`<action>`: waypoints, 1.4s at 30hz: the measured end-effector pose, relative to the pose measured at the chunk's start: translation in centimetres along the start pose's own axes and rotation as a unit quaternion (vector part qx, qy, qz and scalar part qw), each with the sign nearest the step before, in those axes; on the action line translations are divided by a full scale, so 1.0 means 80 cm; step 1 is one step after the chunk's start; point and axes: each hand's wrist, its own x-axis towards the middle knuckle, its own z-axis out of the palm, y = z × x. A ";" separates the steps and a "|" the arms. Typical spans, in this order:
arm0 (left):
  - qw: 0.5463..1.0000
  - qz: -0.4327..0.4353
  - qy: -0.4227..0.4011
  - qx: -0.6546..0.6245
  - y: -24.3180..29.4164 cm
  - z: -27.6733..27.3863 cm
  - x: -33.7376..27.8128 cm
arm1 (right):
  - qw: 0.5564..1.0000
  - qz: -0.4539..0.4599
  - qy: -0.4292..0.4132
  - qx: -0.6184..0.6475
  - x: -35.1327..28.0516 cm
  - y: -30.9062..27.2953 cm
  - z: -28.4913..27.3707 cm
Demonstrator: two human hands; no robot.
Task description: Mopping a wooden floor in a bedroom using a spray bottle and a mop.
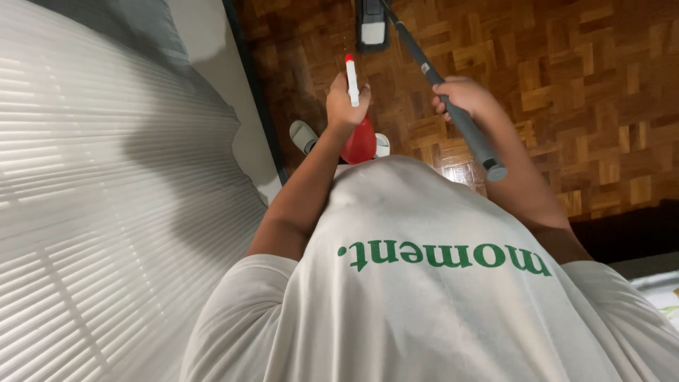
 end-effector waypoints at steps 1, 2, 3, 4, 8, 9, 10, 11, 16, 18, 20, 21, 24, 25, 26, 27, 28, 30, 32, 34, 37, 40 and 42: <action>1.000 0.000 -0.001 -0.001 0.001 0.001 0.000 | 1.000 0.001 0.001 0.000 0.028 0.029 -0.004; 1.000 0.006 -0.006 -0.009 0.002 0.002 0.000 | 0.999 -0.014 0.006 -0.045 0.056 0.058 -0.007; 1.000 0.013 -0.011 -0.017 0.003 0.004 -0.001 | 0.995 -0.029 0.011 -0.091 0.084 0.089 -0.011; 1.000 0.012 -0.011 -0.017 -0.001 0.006 0.000 | 0.995 -0.028 0.011 -0.090 0.108 0.119 -0.007; 1.000 -0.001 -0.017 0.005 0.007 0.003 0.000 | 0.976 -0.003 0.029 -0.215 0.135 0.158 0.016; 1.000 -0.012 -0.022 0.010 0.013 0.000 -0.001 | 0.961 0.009 0.033 -0.273 0.125 0.147 0.023; 1.000 -0.011 -0.023 0.011 0.013 0.002 0.000 | 0.962 0.009 0.034 -0.272 0.146 0.151 0.025; 0.999 -0.025 -0.020 0.009 0.011 0.002 0.002 | 0.940 0.010 0.044 -0.338 0.167 0.154 0.028; 0.999 -0.033 -0.022 0.009 -0.007 -0.001 0.012 | 0.894 -0.026 0.062 -0.442 0.207 0.116 0.050; 0.999 -0.007 -0.017 -0.035 -0.018 -0.010 0.022 | 0.955 -0.044 0.094 -0.278 0.255 0.120 0.054; 1.000 0.002 -0.023 -0.019 -0.017 -0.026 0.042 | 0.951 -0.041 0.073 -0.299 0.251 0.076 0.067; 0.999 0.009 -0.031 -0.004 -0.018 -0.033 0.049 | 0.945 -0.035 0.051 -0.321 0.247 0.058 0.074; 0.999 0.011 -0.033 0.031 -0.011 -0.041 0.070 | 0.973 -0.044 0.100 -0.204 0.198 0.014 0.067; 0.999 0.013 -0.034 0.033 -0.009 -0.051 0.078 | 0.973 -0.044 0.101 -0.201 0.150 -0.016 0.083; 0.999 0.018 -0.035 0.025 -0.004 -0.057 0.090 | 0.965 -0.012 0.085 -0.247 0.102 -0.048 0.096; 0.999 0.024 -0.036 0.017 0.001 -0.063 0.101 | 0.954 0.021 0.068 -0.292 0.055 -0.080 0.109; 0.999 0.028 -0.038 0.016 -0.002 -0.065 0.120 | 0.954 0.021 0.072 -0.291 0.040 -0.086 0.116; 0.997 0.034 -0.055 0.038 -0.013 -0.065 0.151 | 0.926 0.008 0.048 -0.374 0.007 -0.092 0.130; 0.996 0.030 -0.073 0.042 -0.001 -0.070 0.168 | 0.935 0.012 0.061 -0.350 0.050 -0.072 0.122; 0.994 0.029 -0.089 0.048 0.020 -0.079 0.180 | 0.943 0.013 0.075 -0.324 0.076 -0.077 0.124; 0.992 0.007 -0.118 0.041 0.032 -0.085 0.201 | 0.931 0.010 0.050 -0.363 0.105 -0.109 0.139; 0.988 -0.016 -0.140 0.062 -0.005 -0.071 0.235 | 0.931 -0.021 0.062 -0.359 0.162 -0.113 0.141; 0.991 -0.028 -0.121 0.055 -0.014 -0.065 0.248 | 0.946 0.009 0.073 -0.315 0.205 -0.113 0.133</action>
